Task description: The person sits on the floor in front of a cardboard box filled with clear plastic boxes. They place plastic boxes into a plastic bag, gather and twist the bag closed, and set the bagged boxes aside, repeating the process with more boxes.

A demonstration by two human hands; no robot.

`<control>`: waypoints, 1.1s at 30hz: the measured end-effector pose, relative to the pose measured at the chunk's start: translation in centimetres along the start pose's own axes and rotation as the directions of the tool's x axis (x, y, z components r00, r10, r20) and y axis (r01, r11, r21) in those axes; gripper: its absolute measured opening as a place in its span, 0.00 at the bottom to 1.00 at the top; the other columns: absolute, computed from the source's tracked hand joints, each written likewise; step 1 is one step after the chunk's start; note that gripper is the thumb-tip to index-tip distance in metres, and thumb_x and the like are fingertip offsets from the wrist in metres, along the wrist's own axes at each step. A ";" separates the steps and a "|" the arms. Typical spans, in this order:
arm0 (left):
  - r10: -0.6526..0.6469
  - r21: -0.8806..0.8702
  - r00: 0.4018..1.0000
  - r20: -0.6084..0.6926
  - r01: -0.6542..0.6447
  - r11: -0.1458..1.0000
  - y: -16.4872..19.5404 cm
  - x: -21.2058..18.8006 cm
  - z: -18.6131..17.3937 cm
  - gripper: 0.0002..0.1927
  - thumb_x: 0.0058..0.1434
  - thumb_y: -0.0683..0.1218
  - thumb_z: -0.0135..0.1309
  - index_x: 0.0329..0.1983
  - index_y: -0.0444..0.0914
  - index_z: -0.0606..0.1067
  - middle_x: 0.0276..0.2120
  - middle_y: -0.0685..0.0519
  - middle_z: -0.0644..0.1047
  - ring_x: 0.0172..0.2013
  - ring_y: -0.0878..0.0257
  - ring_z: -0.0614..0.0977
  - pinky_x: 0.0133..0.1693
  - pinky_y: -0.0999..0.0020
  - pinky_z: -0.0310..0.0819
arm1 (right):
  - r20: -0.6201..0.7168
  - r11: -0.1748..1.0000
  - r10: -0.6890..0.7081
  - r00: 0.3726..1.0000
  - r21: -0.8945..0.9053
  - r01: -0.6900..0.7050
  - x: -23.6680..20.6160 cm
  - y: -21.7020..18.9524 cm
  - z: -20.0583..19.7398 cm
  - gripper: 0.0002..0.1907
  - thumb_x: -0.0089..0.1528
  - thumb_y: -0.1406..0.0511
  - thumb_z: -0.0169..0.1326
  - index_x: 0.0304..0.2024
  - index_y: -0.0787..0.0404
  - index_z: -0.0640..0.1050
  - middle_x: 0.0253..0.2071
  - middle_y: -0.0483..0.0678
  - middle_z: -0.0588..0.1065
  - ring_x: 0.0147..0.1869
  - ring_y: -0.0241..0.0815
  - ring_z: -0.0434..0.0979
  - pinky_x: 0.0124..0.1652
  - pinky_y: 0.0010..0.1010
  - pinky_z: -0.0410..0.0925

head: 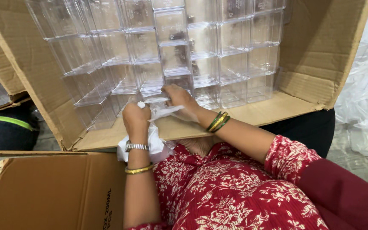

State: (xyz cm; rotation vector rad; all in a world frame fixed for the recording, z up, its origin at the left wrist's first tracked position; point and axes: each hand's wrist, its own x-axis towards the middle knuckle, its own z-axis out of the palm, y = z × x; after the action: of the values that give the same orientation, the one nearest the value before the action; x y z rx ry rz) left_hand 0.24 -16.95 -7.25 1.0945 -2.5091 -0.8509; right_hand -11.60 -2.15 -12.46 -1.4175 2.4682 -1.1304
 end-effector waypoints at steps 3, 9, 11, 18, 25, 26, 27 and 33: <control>0.122 0.008 0.990 -0.075 -0.122 0.993 -0.5 -0.7 -0.2 0.12 0.57 0.47 0.62 0.32 0.32 0.80 0.31 0.34 0.79 0.35 0.38 0.82 0.39 0.48 0.75 | -0.108 0.990 -0.024 0.994 0.133 0.038 -0.7 -1.1 -1.1 0.22 0.58 0.71 0.56 0.56 0.61 0.71 0.46 0.59 0.73 0.48 0.60 0.75 0.46 0.47 0.70; 0.047 -0.257 0.985 -0.164 -0.088 0.962 0.9 -2.5 -0.9 0.14 0.60 0.47 0.60 0.28 0.30 0.75 0.25 0.35 0.76 0.29 0.39 0.80 0.34 0.49 0.73 | -0.182 0.965 0.140 0.973 0.244 -0.093 -0.7 -2.8 -2.9 0.20 0.60 0.64 0.62 0.55 0.54 0.77 0.39 0.51 0.71 0.41 0.48 0.76 0.40 0.39 0.72; 0.004 -0.368 0.987 -0.163 -0.064 0.928 1.8 -3.1 -0.4 0.13 0.59 0.47 0.59 0.28 0.31 0.76 0.23 0.37 0.77 0.26 0.41 0.82 0.33 0.50 0.74 | -0.190 0.958 0.169 0.967 0.262 -0.116 -1.0 -2.4 -3.5 0.21 0.60 0.64 0.62 0.57 0.52 0.77 0.41 0.50 0.71 0.41 0.47 0.76 0.40 0.37 0.72; 0.116 -0.082 0.965 -0.237 -0.139 0.987 1.7 -2.7 0.1 0.09 0.57 0.43 0.61 0.27 0.31 0.78 0.25 0.35 0.78 0.29 0.39 0.80 0.33 0.50 0.72 | -0.105 0.991 0.106 0.989 0.096 -0.096 -2.5 -0.4 -1.6 0.28 0.58 0.61 0.67 0.60 0.51 0.75 0.46 0.53 0.70 0.49 0.51 0.74 0.47 0.41 0.71; 0.034 -0.473 0.997 -0.066 -0.061 0.879 -1.8 -0.2 1.3 0.10 0.60 0.45 0.60 0.34 0.31 0.80 0.24 0.44 0.79 0.24 0.59 0.78 0.30 0.61 0.71 | 0.007 0.971 0.135 0.991 0.197 -0.134 -0.5 0.9 0.1 0.41 0.56 0.61 0.67 0.70 0.50 0.66 0.50 0.58 0.67 0.53 0.53 0.74 0.52 0.42 0.69; 0.009 -0.518 1.000 -0.003 -0.009 0.855 -2.1 0.5 1.7 0.11 0.60 0.46 0.61 0.34 0.30 0.79 0.24 0.47 0.79 0.24 0.62 0.77 0.29 0.63 0.71 | 0.037 0.967 0.142 0.989 0.209 -0.147 -0.2 0.9 -0.1 0.40 0.55 0.60 0.68 0.69 0.48 0.68 0.50 0.58 0.68 0.53 0.52 0.75 0.52 0.41 0.69; -0.052 -0.590 0.997 0.052 0.073 0.804 -2.3 1.1 2.0 0.11 0.58 0.45 0.62 0.37 0.31 0.78 0.25 0.48 0.79 0.25 0.63 0.76 0.28 0.64 0.70 | 0.067 0.962 0.150 0.986 0.221 -0.161 0.0 0.9 -0.3 0.40 0.55 0.60 0.68 0.69 0.47 0.69 0.50 0.57 0.69 0.53 0.51 0.76 0.53 0.40 0.70; -0.127 -0.759 0.960 0.248 0.275 0.591 -2.6 1.8 2.6 0.15 0.58 0.45 0.63 0.43 0.29 0.79 0.32 0.51 0.81 0.28 0.65 0.79 0.29 0.67 0.73 | 0.058 0.865 0.238 0.969 0.442 -0.239 -0.9 0.4 -1.7 0.30 0.59 0.60 0.68 0.64 0.50 0.77 0.50 0.54 0.74 0.48 0.43 0.76 0.48 0.35 0.73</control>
State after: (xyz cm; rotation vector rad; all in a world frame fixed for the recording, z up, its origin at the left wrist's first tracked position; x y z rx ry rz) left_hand -0.68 -18.61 -10.86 0.9860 -1.7217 -1.9432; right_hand -12.09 -0.39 -11.77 -0.9507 2.1081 -1.5043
